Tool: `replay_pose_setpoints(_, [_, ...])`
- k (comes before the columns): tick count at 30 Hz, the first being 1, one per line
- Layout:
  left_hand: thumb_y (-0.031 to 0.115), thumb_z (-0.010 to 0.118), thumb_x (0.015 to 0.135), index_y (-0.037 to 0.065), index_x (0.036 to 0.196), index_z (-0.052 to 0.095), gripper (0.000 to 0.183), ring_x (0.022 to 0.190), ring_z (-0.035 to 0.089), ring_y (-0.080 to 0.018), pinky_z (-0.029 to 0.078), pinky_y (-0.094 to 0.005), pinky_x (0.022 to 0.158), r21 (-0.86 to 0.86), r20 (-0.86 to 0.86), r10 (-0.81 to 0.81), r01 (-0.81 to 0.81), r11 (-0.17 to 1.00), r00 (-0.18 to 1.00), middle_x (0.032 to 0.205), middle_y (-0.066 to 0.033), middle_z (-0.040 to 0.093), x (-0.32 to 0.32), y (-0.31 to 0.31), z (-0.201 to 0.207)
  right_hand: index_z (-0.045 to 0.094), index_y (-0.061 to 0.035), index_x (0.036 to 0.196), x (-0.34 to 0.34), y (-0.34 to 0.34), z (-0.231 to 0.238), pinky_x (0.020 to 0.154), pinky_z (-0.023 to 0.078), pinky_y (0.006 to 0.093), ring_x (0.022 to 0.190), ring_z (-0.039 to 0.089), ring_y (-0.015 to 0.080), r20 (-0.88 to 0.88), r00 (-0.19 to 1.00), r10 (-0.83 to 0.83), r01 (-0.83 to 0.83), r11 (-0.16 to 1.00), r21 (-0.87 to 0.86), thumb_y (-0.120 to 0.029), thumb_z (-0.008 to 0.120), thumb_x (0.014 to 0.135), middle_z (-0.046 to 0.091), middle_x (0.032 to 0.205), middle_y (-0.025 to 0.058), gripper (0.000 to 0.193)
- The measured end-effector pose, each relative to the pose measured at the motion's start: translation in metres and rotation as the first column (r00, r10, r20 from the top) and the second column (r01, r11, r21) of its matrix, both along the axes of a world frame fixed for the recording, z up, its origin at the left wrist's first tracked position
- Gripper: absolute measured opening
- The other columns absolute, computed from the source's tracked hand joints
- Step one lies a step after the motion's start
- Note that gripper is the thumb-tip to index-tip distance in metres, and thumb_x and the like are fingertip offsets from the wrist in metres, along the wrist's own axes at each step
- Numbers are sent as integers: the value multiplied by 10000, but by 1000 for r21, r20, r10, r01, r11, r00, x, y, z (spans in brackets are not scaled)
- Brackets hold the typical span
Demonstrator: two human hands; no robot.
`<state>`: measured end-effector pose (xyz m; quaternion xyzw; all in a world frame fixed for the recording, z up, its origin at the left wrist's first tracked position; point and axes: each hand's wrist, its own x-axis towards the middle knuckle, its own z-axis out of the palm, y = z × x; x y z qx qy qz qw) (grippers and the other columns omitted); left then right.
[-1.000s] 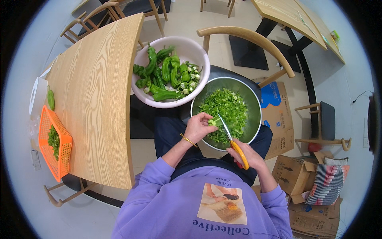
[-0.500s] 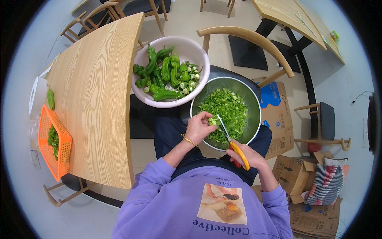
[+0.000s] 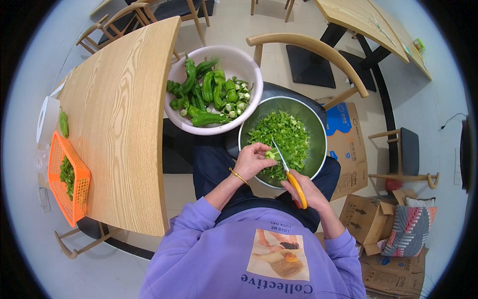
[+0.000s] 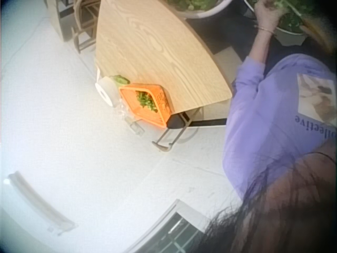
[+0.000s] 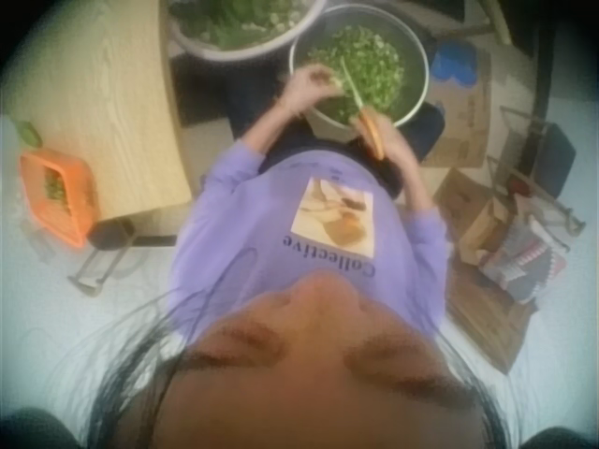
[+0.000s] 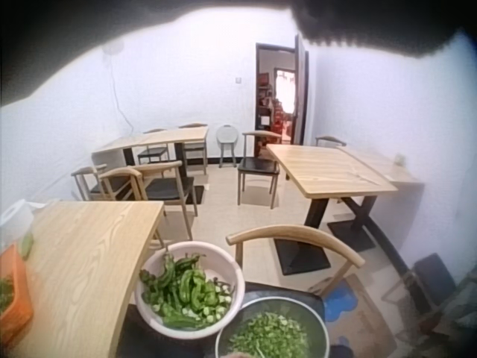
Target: The person sits on a chair and uses scissors to cut green peppers into small pieces, placing them into a metal bowl. The person repeatedly picks peppers from a white bowl, cuts them, and transfers the pieces to the bowl.
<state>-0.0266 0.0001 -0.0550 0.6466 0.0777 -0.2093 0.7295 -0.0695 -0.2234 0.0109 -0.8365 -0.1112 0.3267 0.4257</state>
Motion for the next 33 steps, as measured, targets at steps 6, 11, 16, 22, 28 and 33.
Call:
replay_pose_setpoints(6, [100, 873, 676, -30, 1027, 612, 456, 790, 676, -124, 570, -270, 720, 133, 81, 128, -138, 982, 988, 919, -80, 681, 5, 1, 3, 433, 9, 1380, -1, -6, 17, 545, 494, 353, 599, 644, 215, -211, 977, -30, 40, 998, 42, -365, 567, 1006, 659, 721, 125, 545])
replay_pose_setpoints(11, [53, 859, 698, -17, 1046, 626, 424, 817, 670, -119, 568, -264, 727, 224, 71, 65, -79, 971, 995, 945, -77, 676, 2, -2, 13, 414, 33, 1398, 4, -4, 21, 563, 497, 372, 628, 656, 236, -222, 974, 39, -55, 996, -64, -369, 571, 1003, 664, 758, 154, 585])
replay_pose_setpoints(16, [47, 856, 701, -23, 1048, 633, 418, 823, 682, -128, 571, -267, 733, 95, 30, 92, -95, 991, 995, 953, -83, 686, 3, 1, 11, 438, 39, 1377, -1, 2, 16, 603, 503, 411, 661, 659, 336, -38, 998, 49, -52, 996, -70, -332, 585, 997, 655, 742, 187, 551])
replay_pose_setpoints(22, [33, 851, 716, -37, 1067, 623, 424, 849, 691, -137, 573, -269, 750, 75, -21, 4, -2, 997, 1000, 997, -99, 692, 1, -1, 2, 503, 34, 1277, 1, 7, 25, 669, 502, 449, 778, 642, 444, -236, 971, -44, 25, 996, -83, -267, 629, 971, 644, 809, 248, 447])
replay_pose_setpoints(28, [-23, 781, 780, -13, 1207, 628, 454, 931, 682, -147, 559, -283, 860, -112, -32, -3, -1, 994, 999, 1104, -100, 682, 5, 12, 7, 488, 18, 1326, 1, 3, 29, 732, 506, 473, 843, 644, 443, 51, 998, 27, -18, 984, -178, -283, 624, 964, 654, 915, 262, 491])
replay_pose_setpoints(33, [-67, 710, 813, 28, 1339, 584, 549, 1013, 664, -158, 549, -292, 915, -313, -98, -120, 84, 946, 988, 1143, -88, 672, 6, 21, 9, 487, -7, 1360, -5, -8, 33, 832, 475, 473, 921, 639, 426, 330, 924, 194, -45, 911, -409, -245, 632, 929, 646, 1029, 251, 513])
